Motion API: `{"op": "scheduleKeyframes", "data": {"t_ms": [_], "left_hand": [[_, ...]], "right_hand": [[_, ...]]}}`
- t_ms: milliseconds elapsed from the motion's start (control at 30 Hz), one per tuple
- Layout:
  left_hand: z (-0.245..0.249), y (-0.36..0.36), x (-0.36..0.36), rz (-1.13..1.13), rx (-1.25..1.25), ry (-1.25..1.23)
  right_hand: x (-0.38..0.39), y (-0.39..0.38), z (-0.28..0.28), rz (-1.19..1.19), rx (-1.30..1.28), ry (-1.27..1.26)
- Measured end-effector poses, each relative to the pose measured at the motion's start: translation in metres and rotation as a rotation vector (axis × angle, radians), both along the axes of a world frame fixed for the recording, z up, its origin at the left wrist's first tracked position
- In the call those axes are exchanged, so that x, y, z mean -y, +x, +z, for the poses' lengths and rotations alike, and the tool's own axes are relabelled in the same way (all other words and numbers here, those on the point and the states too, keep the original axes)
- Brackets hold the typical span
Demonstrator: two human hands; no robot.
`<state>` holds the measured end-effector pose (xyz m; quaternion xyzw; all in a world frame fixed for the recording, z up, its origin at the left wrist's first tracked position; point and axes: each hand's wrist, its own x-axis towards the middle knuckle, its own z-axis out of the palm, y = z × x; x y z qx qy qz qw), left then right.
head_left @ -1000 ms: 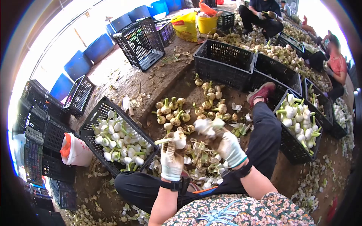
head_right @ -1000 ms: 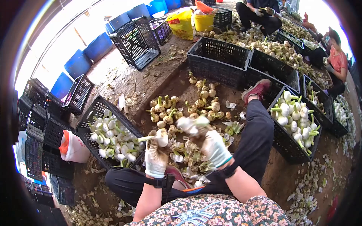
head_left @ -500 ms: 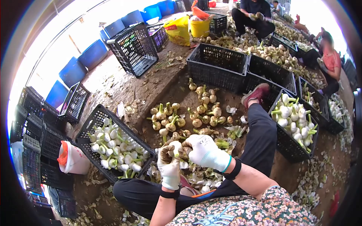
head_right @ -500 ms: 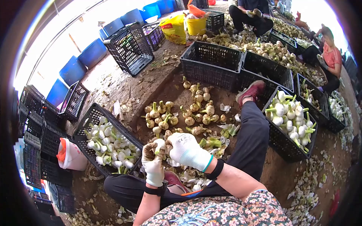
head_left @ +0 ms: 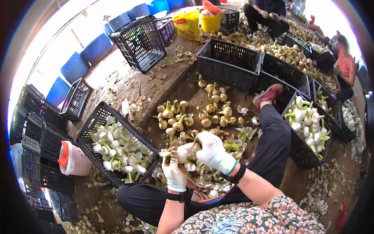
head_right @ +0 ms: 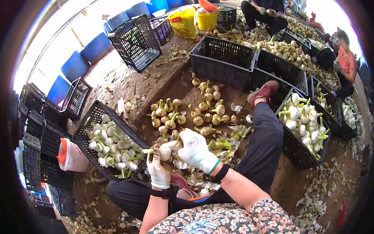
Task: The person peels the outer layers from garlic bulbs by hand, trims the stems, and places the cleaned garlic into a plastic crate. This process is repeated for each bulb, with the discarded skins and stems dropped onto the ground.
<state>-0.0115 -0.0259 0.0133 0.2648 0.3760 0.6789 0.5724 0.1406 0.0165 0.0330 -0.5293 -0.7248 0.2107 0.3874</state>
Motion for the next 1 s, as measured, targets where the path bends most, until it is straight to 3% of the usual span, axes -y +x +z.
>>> {"op": "scheduleKeyframes", "data": {"t_ms": [67, 200, 267, 300, 333, 400, 500, 533, 633, 667, 733, 767, 800, 833, 867, 900, 933, 1000], "left_hand": [[-0.012, -0.01, -0.003, -0.031, 0.171, -0.047], [-0.014, -0.01, -0.015, -0.048, 0.271, 0.005], [-0.018, -0.018, -0.022, -0.093, 0.545, 0.003], [-0.015, -0.021, -0.025, -0.12, 0.549, 0.029], [-0.008, -0.024, -0.03, 0.001, 0.554, -0.075], [-0.035, -0.067, -0.047, -0.014, 0.791, -0.103], [0.012, -0.121, -0.08, 0.181, 0.815, 0.168], [0.037, -0.133, -0.084, 0.162, 0.808, 0.284], [0.048, -0.146, -0.089, 0.151, 0.39, 0.379], [0.048, -0.124, -0.088, 0.132, 0.381, 0.362], [0.024, -0.084, -0.076, 0.067, 0.41, 0.117], [0.01, -0.065, -0.068, 0.143, 0.433, -0.179], [-0.019, -0.051, -0.064, 0.115, 0.438, -0.326], [-0.035, -0.03, -0.06, 0.103, 0.391, -0.439], [-0.061, -0.016, -0.054, 0.112, 0.324, -0.525], [-0.067, 0.0, -0.05, 0.069, 0.196, -0.569], [-0.077, 0.007, -0.044, -0.075, 0.083, -0.519], [-0.103, 0.02, -0.042, -0.15, -0.195, -0.356]], "right_hand": [[-0.014, 0.009, -0.023, -0.062, 0.055, -0.012], [-0.024, 0.024, -0.052, -0.113, 0.2, -0.419], [-0.012, 0.03, -0.087, 0.011, 0.38, -0.531], [-0.007, 0.032, -0.095, 0.228, 0.542, -0.721], [0.004, 0.039, -0.107, 0.441, 0.491, -0.752], [0.001, 0.05, -0.132, 0.45, 0.604, -0.846], [-0.034, 0.063, -0.189, -0.212, 0.359, -0.556], [-0.05, 0.064, -0.172, -0.267, 0.326, -0.555], [-0.094, 0.065, -0.217, -0.301, 0.228, -0.609], [-0.1, 0.059, -0.23, -0.302, 0.21, -0.662], [-0.107, 0.052, -0.245, -0.309, 0.148, -0.743], [-0.112, 0.055, -0.26, -0.271, 0.07, -0.795], [-0.115, 0.059, -0.268, -0.237, -0.006, -0.846], [-0.106, 0.057, -0.249, -0.214, -0.134, -0.848], [-0.1, 0.054, -0.266, -0.199, -0.29, -0.78], [-0.089, 0.049, -0.25, -0.157, -0.692, -0.812], [-0.075, 0.042, -0.219, -0.109, -1.097, -0.824], [-0.055, 0.033, -0.163, -0.01, -1.365, -0.911]]}}
